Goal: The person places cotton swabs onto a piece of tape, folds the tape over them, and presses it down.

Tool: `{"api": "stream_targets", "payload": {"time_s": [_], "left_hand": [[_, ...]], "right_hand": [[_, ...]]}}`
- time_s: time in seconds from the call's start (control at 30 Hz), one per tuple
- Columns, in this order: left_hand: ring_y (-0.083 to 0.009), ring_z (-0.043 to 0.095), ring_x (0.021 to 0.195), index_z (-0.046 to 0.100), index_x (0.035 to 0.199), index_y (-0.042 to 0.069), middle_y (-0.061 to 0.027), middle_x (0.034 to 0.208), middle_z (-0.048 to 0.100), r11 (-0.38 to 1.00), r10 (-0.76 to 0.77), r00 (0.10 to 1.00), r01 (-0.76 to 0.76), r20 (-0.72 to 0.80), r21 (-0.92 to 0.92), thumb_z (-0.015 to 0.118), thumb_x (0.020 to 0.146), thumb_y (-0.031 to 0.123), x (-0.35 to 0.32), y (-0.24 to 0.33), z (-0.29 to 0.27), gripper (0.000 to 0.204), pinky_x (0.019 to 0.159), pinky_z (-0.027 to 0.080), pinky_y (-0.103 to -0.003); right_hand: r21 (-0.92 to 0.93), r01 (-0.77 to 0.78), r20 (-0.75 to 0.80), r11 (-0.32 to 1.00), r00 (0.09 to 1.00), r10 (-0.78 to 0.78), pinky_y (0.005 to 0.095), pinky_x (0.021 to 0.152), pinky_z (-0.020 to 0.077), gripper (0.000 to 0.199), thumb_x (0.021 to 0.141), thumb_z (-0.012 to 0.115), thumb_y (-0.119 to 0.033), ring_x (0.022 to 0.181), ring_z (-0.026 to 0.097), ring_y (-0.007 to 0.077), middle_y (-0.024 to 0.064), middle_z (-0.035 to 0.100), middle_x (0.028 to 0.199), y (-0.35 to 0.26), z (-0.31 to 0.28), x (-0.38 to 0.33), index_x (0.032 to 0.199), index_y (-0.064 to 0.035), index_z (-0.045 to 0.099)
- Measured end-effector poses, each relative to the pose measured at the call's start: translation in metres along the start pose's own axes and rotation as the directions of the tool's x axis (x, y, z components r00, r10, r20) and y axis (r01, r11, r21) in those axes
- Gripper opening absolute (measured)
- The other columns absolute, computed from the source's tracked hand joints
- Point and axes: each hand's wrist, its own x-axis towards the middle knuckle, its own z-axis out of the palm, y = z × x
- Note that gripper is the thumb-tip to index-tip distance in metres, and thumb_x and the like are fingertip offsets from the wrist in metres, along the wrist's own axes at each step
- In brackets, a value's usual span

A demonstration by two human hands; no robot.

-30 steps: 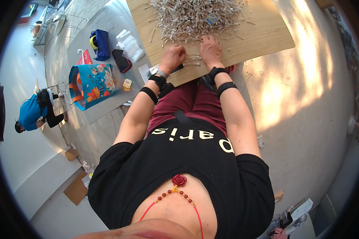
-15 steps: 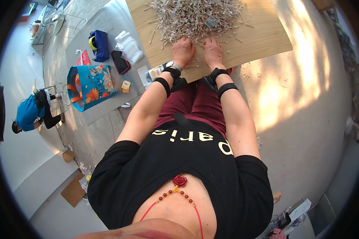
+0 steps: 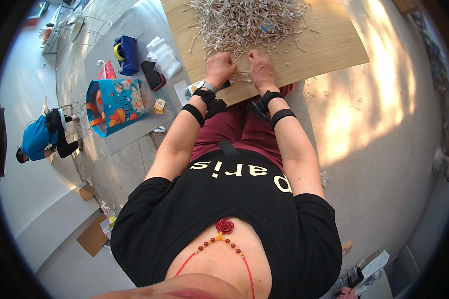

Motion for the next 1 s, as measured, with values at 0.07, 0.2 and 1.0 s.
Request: {"api": "stream_targets", "payload": {"time_s": [0.07, 0.2, 1.0], "left_hand": [[-0.0378, 0.073, 0.090, 0.078, 0.085, 0.005, -0.0188, 0.094, 0.075, 1.000, 0.006, 1.000, -0.006, 0.002, -0.002, 0.071, 0.078, 0.028, -0.002, -0.003, -0.001, 0.025, 0.082, 0.055, -0.050], [-0.0370, 0.073, 0.088, 0.077, 0.083, 0.006, -0.0173, 0.091, 0.074, 0.999, 0.043, 0.999, -0.043, -0.026, -0.004, 0.072, 0.077, 0.026, -0.008, -0.014, 0.003, 0.022, 0.081, 0.055, -0.050], [-0.0335, 0.069, 0.094, 0.071, 0.086, 0.010, -0.0108, 0.094, 0.071, 0.981, 0.193, 0.981, -0.193, -0.012, 0.017, 0.068, 0.085, 0.020, -0.010, -0.012, 0.009, 0.011, 0.084, 0.051, -0.047]], "right_hand": [[-0.029, 0.026, -0.017, 0.999, 1.000, -0.027, 0.0478, 0.088, 0.0484, 0.014, 0.093, 0.070, -0.015, 0.101, 0.064, 0.0345, 0.0112, 0.068, 0.101, 0.004, 0.000, 0.005, 0.106, -0.0113, 0.065], [-0.138, -0.004, 0.009, 0.990, 1.000, 0.005, 0.0474, 0.091, 0.0490, 0.018, 0.090, 0.073, -0.017, 0.108, 0.063, 0.0327, 0.0106, 0.065, 0.109, -0.001, -0.002, 0.013, 0.107, -0.0114, 0.067], [-0.472, 0.025, -0.062, 0.881, 0.996, -0.061, 0.0457, 0.089, 0.0494, 0.007, 0.094, 0.065, -0.017, 0.101, 0.070, 0.0269, 0.0078, 0.071, 0.102, -0.015, -0.087, 0.047, 0.100, -0.0134, 0.068]]}}
